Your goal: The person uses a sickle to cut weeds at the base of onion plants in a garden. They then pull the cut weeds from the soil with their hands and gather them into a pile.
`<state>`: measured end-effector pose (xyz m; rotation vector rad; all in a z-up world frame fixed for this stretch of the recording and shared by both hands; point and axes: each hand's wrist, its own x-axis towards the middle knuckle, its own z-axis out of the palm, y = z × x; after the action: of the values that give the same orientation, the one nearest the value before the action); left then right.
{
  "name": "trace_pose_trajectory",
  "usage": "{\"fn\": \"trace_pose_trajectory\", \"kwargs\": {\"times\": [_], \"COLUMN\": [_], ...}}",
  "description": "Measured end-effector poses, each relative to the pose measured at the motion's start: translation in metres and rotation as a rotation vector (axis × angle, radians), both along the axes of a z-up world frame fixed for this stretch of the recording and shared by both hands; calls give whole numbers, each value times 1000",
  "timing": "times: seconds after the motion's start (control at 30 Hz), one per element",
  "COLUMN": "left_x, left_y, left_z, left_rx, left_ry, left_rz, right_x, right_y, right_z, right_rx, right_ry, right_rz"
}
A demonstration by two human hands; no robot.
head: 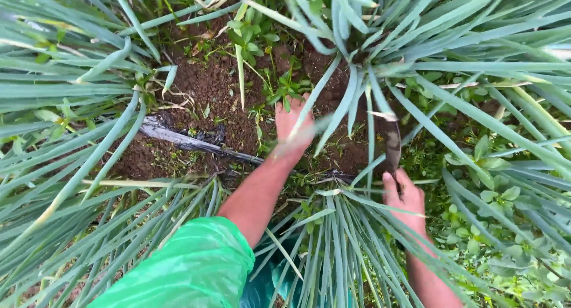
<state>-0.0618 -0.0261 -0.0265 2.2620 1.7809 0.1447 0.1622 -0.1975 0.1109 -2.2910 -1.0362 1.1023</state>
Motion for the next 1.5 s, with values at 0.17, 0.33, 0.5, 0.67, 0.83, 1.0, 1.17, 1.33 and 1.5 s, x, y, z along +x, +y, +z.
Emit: {"fn": "trace_pose_trajectory", "kwargs": {"times": [0.17,0.33,0.5,0.67,0.83,1.0,1.17,1.33,1.5], "left_x": [-10,-31,-23,-1,-18,-24,-31,-34,-32], "left_y": [8,-6,-1,15,2,-6,-6,-9,-5], "left_z": [43,43,47,68,31,4,0,-15,17], "left_rx": [-120,-27,35,-169,-256,-175,161,78,-18], "left_ry": [-42,91,110,113,-91,-108,-220,-171,-147], "left_rz": [158,84,-1,-77,25,21,-16,-3,27], "right_x": [16,50,40,12,-19,-21,-22,-36,-34], "right_y": [-51,-128,-73,9,32,23,29,24,26], "right_z": [28,37,75,70,48,36,31,30,33], "right_rx": [-24,131,-56,-26,-72,-78,-143,-61,-70], "right_ry": [5,-359,-424,-285,-197,-220,-137,-82,-75], "right_rz": [-175,-67,155,383,281,188,177,113,162]}}
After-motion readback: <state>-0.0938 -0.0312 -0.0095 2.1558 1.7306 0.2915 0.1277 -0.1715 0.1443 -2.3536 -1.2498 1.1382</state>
